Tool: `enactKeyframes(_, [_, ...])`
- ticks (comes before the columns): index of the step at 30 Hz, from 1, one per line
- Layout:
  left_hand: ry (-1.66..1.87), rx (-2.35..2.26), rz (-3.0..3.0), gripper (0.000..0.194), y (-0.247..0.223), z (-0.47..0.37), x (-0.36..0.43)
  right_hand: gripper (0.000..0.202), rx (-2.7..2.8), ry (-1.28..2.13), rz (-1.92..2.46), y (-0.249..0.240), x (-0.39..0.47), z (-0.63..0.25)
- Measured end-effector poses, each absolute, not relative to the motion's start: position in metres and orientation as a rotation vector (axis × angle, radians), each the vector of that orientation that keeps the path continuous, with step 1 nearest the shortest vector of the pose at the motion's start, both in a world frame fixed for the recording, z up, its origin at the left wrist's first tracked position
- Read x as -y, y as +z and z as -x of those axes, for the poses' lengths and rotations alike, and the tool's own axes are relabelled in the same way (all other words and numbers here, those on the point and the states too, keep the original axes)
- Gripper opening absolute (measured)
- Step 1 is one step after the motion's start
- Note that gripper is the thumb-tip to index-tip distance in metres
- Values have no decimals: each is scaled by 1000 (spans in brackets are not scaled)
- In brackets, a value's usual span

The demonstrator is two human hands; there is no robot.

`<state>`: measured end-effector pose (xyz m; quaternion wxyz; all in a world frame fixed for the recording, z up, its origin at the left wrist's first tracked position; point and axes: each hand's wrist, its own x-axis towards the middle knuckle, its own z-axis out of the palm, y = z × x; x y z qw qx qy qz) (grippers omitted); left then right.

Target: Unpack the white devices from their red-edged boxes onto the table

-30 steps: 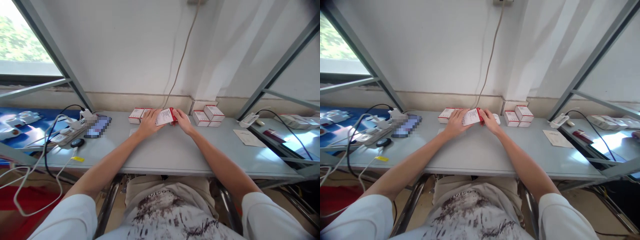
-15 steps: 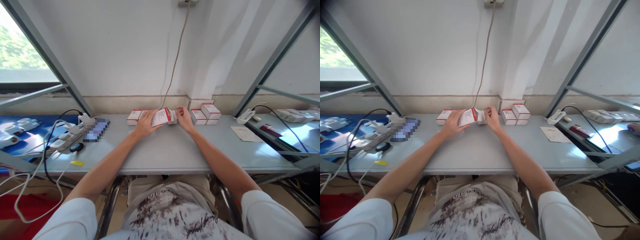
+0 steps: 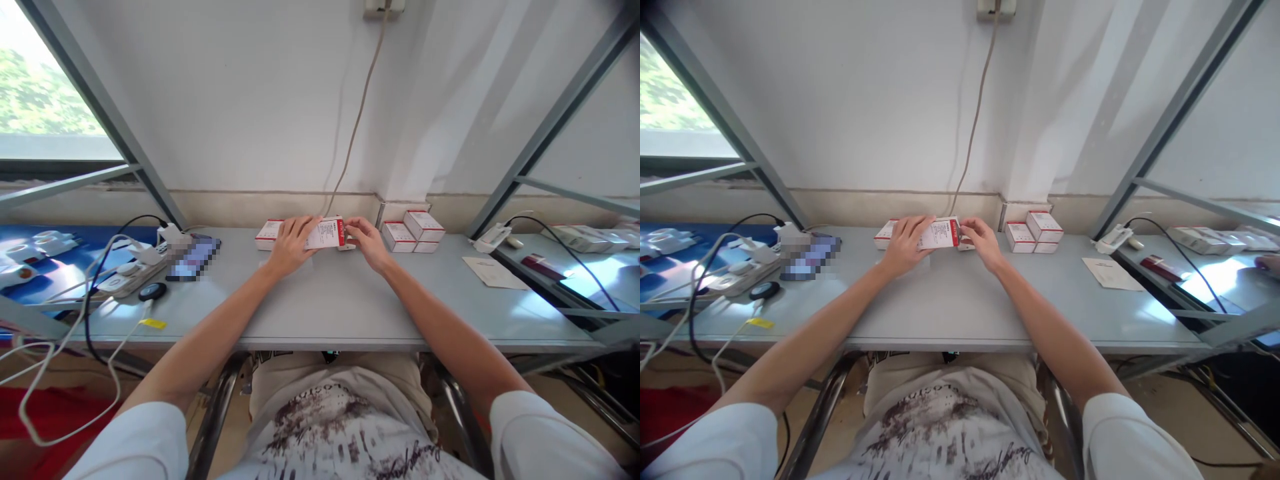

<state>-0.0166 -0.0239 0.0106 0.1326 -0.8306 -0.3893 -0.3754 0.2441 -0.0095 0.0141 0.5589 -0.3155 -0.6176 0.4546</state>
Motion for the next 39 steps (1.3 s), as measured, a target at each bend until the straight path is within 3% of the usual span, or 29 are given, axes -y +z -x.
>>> enactKeyframes(4, [-1107,1113,2351,71,8,19,22,11,1501,949,752,18,10,-248])
enactKeyframes(10, [-1150,1036,2286,71,5,21,19,15,1686,724,803,10,6,-246])
enactKeyframes(15, [-1152,1075,2320,69,8,18,22,33,1717,632,758,8,10,-239])
enactKeyframes(20, [-1187,1012,2328,69,8,19,22,45,1680,664,762,13,17,-237])
enactKeyframes(28, [-1129,949,2328,68,5,16,21,45,1580,751,863,9,13,-237])
enactKeyframes(35, [-1093,969,2362,70,3,14,21,18,1644,753,910,4,10,-236])
enactKeyframes(39, [-1056,964,2382,72,1,14,20,25,1667,777,909,5,12,-239])
